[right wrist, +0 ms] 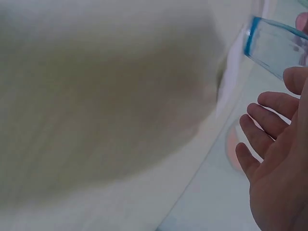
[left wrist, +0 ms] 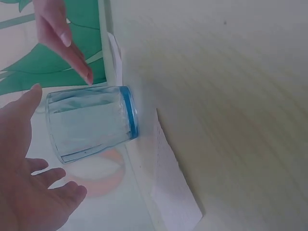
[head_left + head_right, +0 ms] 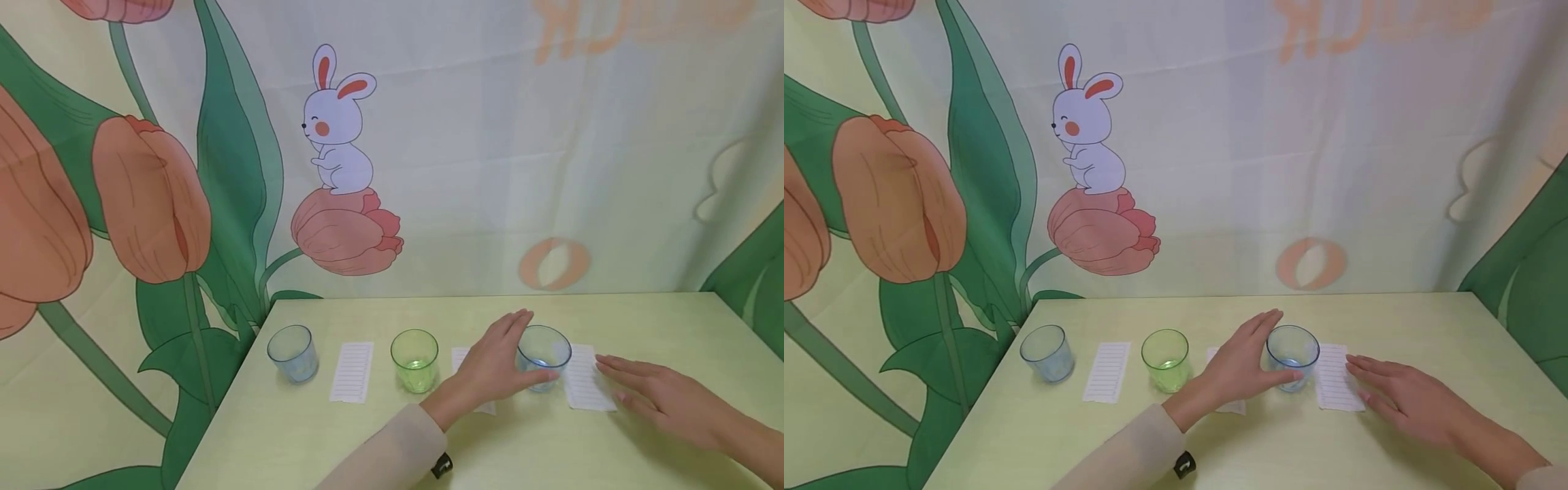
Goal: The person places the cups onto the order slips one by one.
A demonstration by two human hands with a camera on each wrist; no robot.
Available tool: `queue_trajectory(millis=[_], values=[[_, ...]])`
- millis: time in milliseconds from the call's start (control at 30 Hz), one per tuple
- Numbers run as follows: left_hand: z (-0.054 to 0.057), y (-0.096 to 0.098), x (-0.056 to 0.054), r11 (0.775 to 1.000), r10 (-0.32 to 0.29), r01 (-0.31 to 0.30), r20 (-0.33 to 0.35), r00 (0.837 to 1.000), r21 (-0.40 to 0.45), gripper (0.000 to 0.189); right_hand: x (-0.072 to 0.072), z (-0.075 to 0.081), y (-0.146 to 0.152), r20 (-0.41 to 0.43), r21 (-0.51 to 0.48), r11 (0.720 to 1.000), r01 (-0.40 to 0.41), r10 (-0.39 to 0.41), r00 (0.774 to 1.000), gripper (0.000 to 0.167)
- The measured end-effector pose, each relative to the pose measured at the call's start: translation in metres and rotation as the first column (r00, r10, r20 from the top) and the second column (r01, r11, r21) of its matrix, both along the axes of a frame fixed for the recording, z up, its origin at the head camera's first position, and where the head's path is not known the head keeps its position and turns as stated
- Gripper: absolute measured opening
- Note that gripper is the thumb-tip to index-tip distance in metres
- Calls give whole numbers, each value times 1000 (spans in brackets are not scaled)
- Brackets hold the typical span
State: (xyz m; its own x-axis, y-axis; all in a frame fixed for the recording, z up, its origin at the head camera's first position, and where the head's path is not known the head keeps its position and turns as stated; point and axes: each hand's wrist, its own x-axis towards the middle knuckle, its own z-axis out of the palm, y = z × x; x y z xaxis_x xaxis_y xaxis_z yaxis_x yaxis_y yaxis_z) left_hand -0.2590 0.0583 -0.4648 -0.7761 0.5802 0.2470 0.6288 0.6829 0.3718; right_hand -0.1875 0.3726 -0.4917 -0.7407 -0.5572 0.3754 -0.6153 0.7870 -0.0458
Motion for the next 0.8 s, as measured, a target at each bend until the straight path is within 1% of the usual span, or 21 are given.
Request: queue_trajectory(millis=[67,167,333,433,600,733,800], values=[[-1,3,-2,1000,9,-9,20,1000,5,100,4,-6,-1,-20,5,1000,-13,13,1000,47],[-3,5,-4,1000,14,-15,54,998,14,100,9,-13,-2,-21,9,1000,-28,28,999,44],[-3,10,-6,999,-2,-2,91,996,40,98,19,-17,0,16,27,999,-27,26,1000,44],[-3,11,-6,999,-12,8,96,995,44,96,24,-17,3,22,43,999,-28,27,999,48],[-1,12,-8,999,-20,16,99,995,47,92,29,-17,2,12,51,997,-57,57,998,55],[0,13,-8,998,-34,28,115,993,52,92,32,-19,0,9,46,997,-62,61,998,53],[0,14,-8,998,-36,31,120,992,46,93,34,-21,-1,18,43,998,-50,49,999,51]])
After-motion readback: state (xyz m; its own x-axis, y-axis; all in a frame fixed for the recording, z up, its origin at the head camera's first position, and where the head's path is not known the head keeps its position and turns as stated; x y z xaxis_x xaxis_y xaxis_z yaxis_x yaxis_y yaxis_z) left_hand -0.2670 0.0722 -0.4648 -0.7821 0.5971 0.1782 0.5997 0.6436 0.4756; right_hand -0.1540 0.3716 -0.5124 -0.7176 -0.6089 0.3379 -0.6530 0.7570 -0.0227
